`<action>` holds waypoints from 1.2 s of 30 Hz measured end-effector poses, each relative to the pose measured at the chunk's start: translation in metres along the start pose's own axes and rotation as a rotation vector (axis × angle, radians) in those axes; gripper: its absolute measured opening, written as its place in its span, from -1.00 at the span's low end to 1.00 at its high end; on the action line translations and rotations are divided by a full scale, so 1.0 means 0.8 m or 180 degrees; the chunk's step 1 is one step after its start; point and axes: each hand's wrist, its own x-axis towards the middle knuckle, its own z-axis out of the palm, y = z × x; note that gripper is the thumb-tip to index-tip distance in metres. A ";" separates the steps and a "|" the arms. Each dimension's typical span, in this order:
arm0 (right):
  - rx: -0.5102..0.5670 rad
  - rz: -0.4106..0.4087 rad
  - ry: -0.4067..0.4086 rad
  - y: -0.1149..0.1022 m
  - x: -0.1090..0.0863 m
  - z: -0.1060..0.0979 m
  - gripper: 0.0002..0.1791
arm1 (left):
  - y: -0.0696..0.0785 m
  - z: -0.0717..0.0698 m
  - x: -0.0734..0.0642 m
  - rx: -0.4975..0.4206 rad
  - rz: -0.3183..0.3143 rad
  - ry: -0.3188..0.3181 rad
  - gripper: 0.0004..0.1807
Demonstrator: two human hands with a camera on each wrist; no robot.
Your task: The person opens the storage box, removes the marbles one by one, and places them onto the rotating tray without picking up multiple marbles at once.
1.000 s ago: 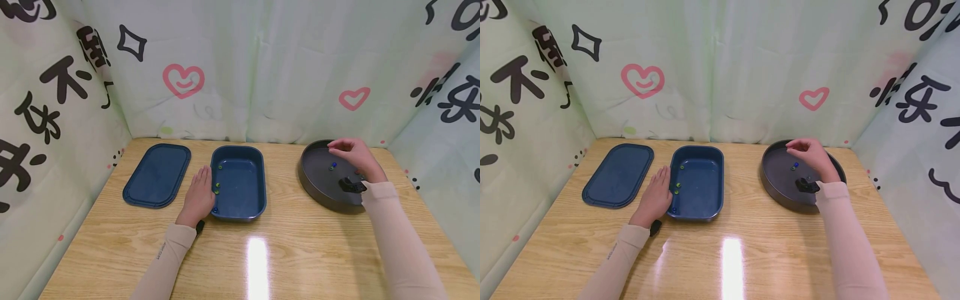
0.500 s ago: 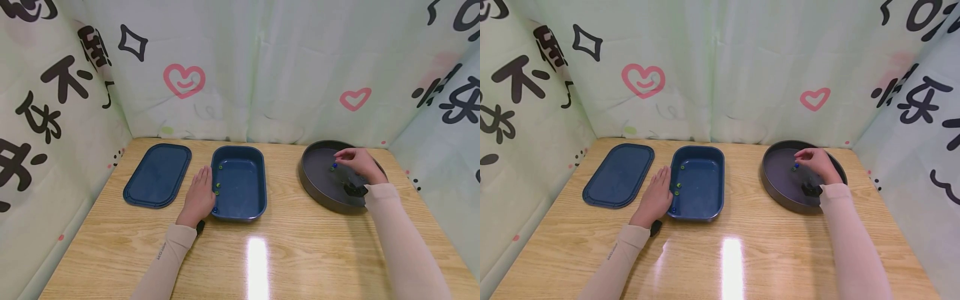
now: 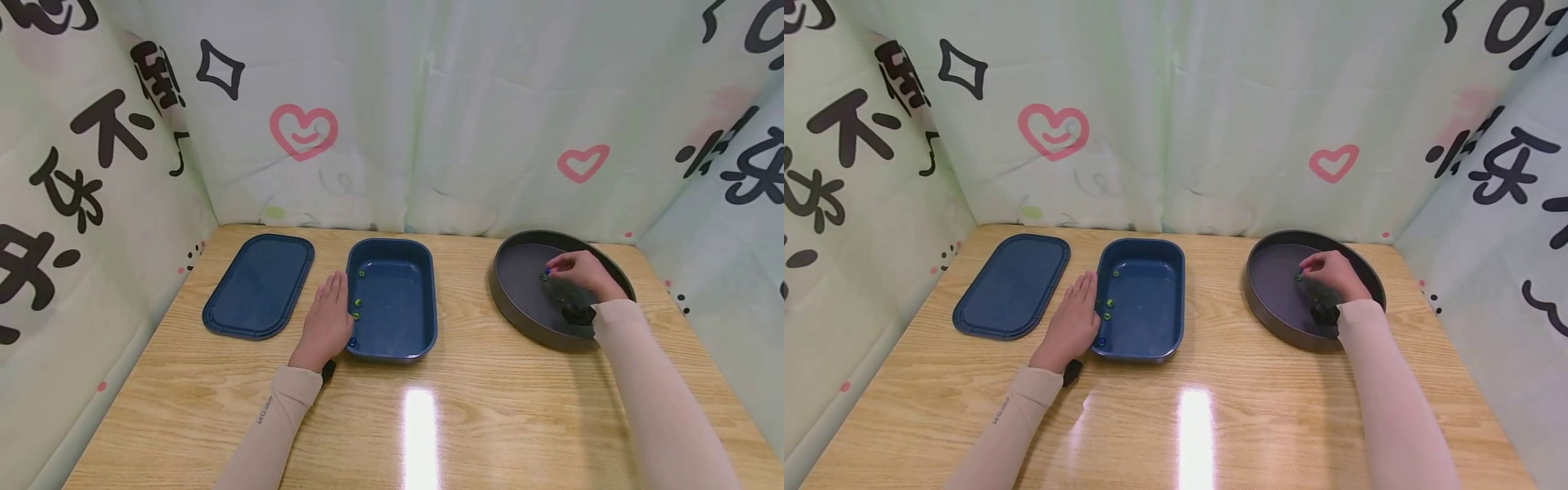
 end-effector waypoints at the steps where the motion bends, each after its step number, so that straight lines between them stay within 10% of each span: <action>1: -0.0018 -0.0006 -0.0018 0.000 0.001 0.000 -0.70 | 0.000 0.000 0.000 -0.0002 -0.0003 0.0001 -0.28; 36: -0.0053 0.0060 -0.0169 0.009 0.007 0.017 -0.79 | 0.001 -0.003 0.000 -0.0018 -0.0045 -0.0085 -0.29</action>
